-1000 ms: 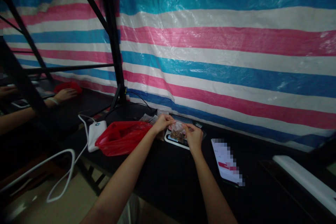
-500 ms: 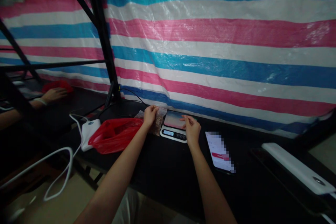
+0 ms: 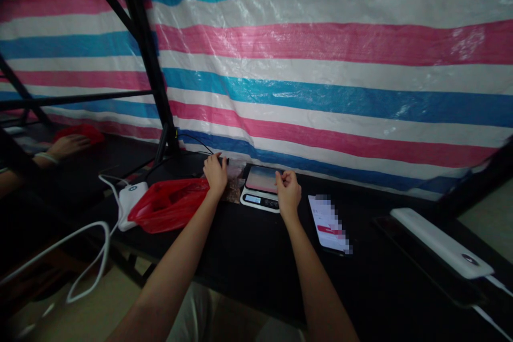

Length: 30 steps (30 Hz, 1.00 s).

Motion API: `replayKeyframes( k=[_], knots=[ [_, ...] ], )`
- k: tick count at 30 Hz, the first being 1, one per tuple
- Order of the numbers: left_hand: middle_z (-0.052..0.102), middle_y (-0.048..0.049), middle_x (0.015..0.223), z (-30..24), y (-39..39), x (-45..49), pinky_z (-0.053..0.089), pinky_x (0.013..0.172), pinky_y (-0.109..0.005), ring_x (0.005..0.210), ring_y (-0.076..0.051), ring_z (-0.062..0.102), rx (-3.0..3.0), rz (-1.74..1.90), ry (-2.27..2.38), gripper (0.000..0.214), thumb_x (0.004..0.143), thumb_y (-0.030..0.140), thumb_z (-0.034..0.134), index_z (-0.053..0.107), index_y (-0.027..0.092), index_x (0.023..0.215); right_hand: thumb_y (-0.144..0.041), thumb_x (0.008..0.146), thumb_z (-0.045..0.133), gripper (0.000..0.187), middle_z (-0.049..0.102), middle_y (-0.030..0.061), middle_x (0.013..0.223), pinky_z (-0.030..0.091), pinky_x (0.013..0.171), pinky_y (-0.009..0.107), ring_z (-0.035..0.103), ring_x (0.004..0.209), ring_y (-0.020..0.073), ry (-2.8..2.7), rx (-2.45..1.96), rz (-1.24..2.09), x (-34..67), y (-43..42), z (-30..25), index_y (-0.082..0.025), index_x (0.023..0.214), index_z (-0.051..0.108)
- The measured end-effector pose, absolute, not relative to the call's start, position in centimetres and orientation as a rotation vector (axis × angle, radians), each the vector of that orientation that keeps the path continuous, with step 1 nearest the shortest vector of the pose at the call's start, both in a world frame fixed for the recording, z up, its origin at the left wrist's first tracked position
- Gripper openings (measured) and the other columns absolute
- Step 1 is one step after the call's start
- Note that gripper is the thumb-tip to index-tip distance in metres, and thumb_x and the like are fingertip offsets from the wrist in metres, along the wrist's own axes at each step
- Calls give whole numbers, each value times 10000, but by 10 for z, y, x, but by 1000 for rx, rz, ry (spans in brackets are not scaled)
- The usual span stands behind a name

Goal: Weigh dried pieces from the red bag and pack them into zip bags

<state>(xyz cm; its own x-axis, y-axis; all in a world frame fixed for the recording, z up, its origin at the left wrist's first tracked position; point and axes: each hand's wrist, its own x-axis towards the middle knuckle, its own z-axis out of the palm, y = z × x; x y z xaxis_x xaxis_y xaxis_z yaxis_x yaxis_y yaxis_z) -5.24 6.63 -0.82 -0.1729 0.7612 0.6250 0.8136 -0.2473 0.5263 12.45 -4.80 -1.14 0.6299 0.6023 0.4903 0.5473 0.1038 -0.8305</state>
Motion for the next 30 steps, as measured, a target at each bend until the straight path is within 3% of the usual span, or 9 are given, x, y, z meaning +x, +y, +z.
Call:
replayKeyframes(
  k=[5,12,18,30],
  knots=[
    [546,-109,1009,3,55,-47,349,808,-339,962,-234,474,-1973,-1678,-1696,274,864,287,333,488,144,1039,-359,725,474,182,547,-22,547,368,522,214,517,519,130,-986,-1622,-43,131,-45,-16,-210,620,473],
    [541,-86,973,8,37,-31,337,818,-308,942,-195,477,-2219,-1774,-1397,208,847,215,354,475,152,1004,-332,728,429,153,616,12,715,353,570,245,552,595,161,-893,-1738,-124,137,-50,-9,-213,787,504],
    [548,-70,942,7,35,-29,341,815,-301,925,-193,475,-2320,-1752,-1308,163,825,156,362,488,167,928,-190,669,420,310,580,84,983,358,717,308,512,865,224,-1012,-1856,-321,157,-52,-15,-182,971,489],
    [553,-63,915,6,41,-34,348,815,-312,911,-196,483,-2284,-1740,-1416,168,803,128,360,503,178,877,-164,668,393,332,576,82,981,356,696,339,498,890,247,-1044,-1924,-294,161,-51,-23,-201,975,516]
  ],
)
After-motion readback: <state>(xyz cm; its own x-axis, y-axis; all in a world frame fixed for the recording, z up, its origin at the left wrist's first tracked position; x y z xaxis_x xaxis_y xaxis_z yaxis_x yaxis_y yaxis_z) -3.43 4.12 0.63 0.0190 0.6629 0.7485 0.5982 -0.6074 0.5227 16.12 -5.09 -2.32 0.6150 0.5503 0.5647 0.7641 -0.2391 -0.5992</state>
